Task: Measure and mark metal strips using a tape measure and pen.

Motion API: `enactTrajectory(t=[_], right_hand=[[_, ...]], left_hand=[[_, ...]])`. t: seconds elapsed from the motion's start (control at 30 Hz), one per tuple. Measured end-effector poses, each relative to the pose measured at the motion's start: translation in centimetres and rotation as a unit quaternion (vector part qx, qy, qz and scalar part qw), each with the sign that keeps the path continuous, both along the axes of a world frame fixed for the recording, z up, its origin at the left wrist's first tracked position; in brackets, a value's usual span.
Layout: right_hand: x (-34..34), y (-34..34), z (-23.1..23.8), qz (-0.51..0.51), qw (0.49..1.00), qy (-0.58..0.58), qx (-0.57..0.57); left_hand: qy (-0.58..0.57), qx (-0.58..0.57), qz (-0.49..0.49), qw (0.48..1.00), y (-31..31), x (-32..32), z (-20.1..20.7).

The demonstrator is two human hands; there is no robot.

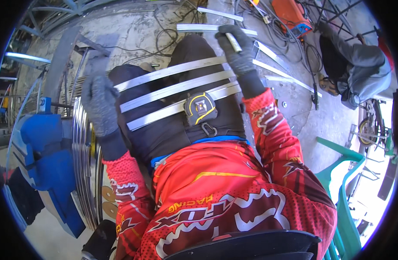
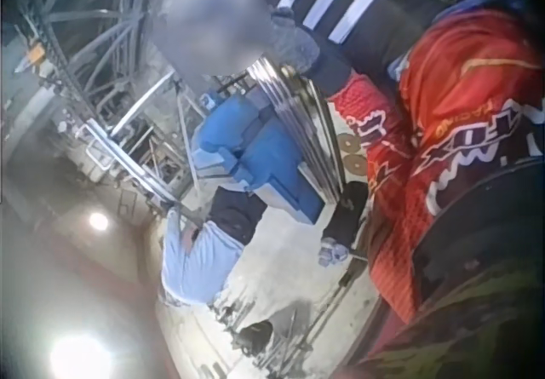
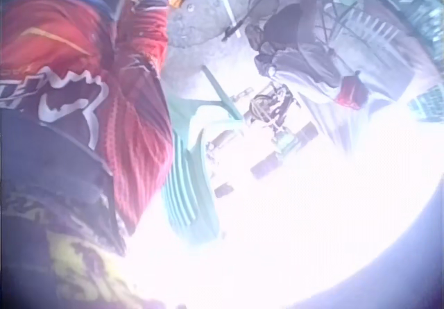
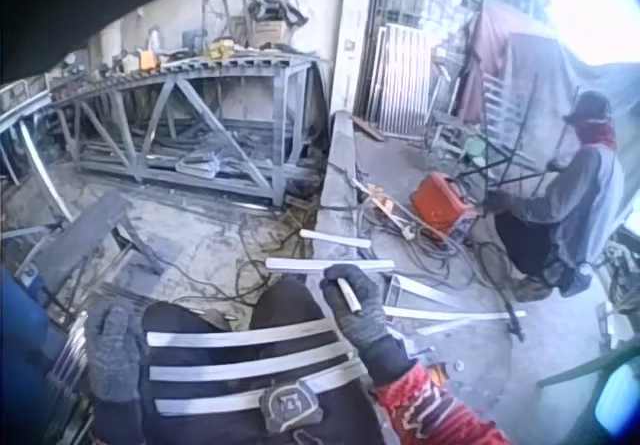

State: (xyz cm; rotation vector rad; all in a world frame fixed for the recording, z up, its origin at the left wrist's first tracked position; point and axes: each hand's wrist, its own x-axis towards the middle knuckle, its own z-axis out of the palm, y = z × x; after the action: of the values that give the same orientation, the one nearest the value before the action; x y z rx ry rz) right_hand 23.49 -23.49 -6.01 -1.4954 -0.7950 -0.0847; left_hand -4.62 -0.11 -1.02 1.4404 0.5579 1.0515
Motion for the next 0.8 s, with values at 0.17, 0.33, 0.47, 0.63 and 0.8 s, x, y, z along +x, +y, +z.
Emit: enactTrajectory(t=[0.17, 0.33, 0.47, 0.63, 0.8], right_hand=[[1.3, -7.5, -0.7, -0.089, 0.989, 0.12, -0.003], [0.3, -10.5, -3.8, -0.126, 0.979, 0.159, -0.015], [-0.6, -10.3, -3.0, -0.099, 0.989, 0.07, -0.087], [-0.4, -9.3, -0.9, -0.017, 0.987, 0.0, -0.161], [-0.4, -7.8, -1.2, 0.071, 0.97, 0.057, -0.226]], left_hand=[[0.047, -0.055, 0.014, 0.997, 0.9, -3.0, -1.4], [0.098, -0.039, -0.02, 0.994, -0.2, -3.4, -2.4], [0.217, 0.005, -0.034, 0.976, 0.7, -2.8, -1.2], [0.367, 0.306, -0.164, 0.863, 1.0, -1.0, 0.2], [0.465, 0.358, -0.188, 0.788, 0.6, -0.6, 0.0]])
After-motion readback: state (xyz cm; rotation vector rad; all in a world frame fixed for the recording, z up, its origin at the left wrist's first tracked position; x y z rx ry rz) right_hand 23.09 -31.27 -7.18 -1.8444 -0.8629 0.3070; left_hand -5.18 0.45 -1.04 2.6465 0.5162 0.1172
